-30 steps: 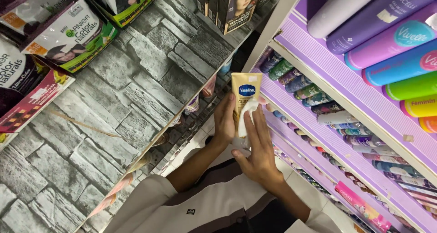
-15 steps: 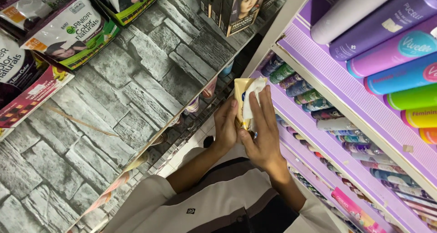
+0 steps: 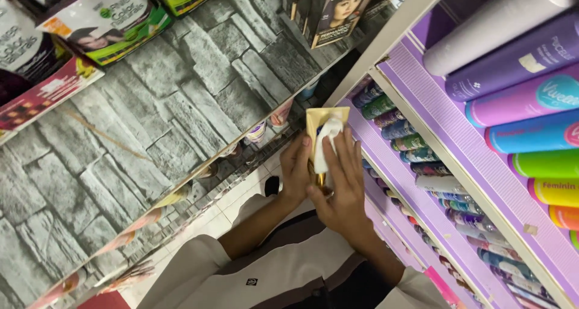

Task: Cleaning lotion tubes on a shelf with a tissue.

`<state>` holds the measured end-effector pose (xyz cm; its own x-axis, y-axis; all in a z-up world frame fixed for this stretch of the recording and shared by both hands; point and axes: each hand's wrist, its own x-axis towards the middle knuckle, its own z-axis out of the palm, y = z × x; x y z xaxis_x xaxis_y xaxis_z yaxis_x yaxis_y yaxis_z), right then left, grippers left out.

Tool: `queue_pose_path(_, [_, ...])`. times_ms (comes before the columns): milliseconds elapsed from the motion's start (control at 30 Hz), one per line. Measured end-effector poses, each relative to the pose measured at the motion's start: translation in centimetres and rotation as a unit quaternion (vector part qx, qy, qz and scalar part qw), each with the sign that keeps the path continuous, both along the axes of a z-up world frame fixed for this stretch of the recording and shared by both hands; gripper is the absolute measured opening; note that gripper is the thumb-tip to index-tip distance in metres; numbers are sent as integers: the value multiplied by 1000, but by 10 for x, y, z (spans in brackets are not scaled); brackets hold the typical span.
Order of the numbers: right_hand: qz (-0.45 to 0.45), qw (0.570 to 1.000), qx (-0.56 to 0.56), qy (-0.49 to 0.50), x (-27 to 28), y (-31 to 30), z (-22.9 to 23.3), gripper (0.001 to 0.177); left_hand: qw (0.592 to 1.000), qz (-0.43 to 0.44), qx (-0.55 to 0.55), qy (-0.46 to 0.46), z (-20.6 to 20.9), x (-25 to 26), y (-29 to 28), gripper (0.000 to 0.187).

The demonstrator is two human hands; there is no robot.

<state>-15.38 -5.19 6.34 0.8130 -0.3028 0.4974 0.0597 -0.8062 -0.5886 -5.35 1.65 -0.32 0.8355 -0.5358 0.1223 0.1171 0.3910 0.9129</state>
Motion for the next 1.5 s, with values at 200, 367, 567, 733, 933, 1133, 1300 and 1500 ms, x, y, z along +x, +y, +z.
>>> queue_pose_path(200, [34,999,-26,31,9,-7,4,86,998,19,55,-18,12,-3,8,44])
queue_pose_path(367, [57,996,-31,58,-9,-1,-16,84,996,65,-4,-68,-19,-8,6,41])
queue_pose_path(567, [60,992,-58,91,-16,-9,-24,85,995,94,-15,36,-11,-21,-1,38])
queue_pose_path(733, [62,995,-26,78,-1,-26,-14,90,994,102,31,13,-21,-35,-2,39])
queue_pose_path(933, [95,992,-26,74,-7,-25,-14,92,992,119,27,-19,-8,-35,-2,40])
queue_pose_path(1133, [144,988,-34,51,-22,-22,-9,82,986,162,40,11,-1,-34,-1,40])
queue_pose_path(1300, [153,984,-59,63,-7,-29,-2,90,985,160,-32,63,-6,-34,-9,41])
queue_pose_path(1500, [130,988,-48,71,1,-40,-2,92,981,186,45,7,-7,-38,-14,42])
